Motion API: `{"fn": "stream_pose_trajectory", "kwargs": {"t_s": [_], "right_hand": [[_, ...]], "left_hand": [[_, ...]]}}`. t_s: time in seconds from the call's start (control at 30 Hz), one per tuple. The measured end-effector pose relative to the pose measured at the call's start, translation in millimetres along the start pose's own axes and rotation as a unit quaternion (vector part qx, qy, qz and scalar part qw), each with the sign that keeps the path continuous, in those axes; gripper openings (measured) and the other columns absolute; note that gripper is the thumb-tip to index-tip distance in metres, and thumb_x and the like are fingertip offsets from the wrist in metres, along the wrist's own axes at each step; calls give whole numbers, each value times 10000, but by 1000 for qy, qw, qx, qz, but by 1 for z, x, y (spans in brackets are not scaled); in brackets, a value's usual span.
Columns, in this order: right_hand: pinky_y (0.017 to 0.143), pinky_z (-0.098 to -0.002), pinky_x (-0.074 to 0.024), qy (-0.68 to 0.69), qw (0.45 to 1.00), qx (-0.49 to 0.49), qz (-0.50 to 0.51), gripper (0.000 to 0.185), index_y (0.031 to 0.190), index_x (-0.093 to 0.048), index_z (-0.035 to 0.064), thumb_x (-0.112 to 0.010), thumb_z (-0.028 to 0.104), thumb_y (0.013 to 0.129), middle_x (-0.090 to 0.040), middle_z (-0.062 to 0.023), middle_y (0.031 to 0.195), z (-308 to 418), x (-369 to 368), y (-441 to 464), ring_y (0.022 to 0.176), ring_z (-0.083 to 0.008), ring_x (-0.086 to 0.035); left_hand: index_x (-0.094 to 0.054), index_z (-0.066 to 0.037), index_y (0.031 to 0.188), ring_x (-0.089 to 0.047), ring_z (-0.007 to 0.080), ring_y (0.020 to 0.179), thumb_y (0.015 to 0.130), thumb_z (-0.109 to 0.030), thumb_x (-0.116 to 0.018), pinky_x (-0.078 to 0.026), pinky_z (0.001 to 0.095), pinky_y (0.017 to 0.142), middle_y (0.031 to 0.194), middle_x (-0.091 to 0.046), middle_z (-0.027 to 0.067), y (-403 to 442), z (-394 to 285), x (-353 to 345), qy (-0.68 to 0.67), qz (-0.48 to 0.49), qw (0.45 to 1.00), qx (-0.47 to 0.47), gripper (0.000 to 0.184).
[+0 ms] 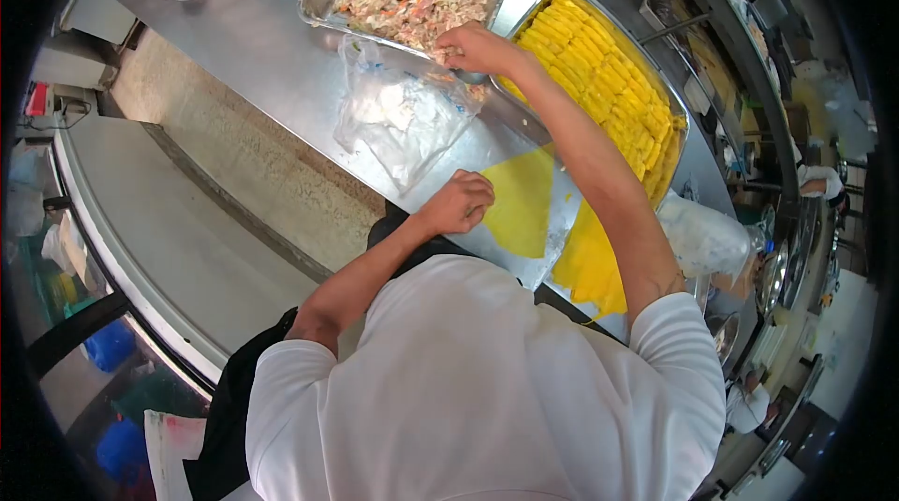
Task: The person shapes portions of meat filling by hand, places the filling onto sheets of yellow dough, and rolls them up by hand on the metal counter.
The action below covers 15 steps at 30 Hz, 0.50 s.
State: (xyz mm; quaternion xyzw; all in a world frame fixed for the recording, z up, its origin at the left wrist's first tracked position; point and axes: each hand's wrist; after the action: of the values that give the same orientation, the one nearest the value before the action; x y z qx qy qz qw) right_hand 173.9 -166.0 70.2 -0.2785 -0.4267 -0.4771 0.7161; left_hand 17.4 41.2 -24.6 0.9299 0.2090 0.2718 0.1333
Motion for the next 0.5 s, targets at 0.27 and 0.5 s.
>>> {"fn": "stream_pose_trajectory", "kwargs": {"t_s": [0.27,0.5], "right_hand": [[844,-283,-486,346,928,-134,-22,349,1156,-627,9,-692,137,838,-671,-68,1057,-22,23,-40,956,-132,-611],[798,-269,-478,384,888,-217,-126,311,1165,-618,22,-629,54,856,-663,-46,1012,48,15,-189,910,-104,-597]], "left_hand": [[-649,-46,854,-612,248,1007,716,13,-627,-418,387,877,924,-663,67,-1,1,-2,-7,7,1000,11,151],[-637,-47,849,-616,264,980,696,21,-600,-425,384,858,901,-658,79,4,-3,-4,-6,-4,1000,-15,172]]}}
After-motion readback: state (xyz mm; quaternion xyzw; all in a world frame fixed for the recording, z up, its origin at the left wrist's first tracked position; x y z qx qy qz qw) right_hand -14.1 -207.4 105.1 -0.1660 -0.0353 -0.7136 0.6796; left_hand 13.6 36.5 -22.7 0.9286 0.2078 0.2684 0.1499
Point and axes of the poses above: each hand's wrist, its own y-axis towards the middle knuckle, its own x-axis out of the back of the hand, z = x × y
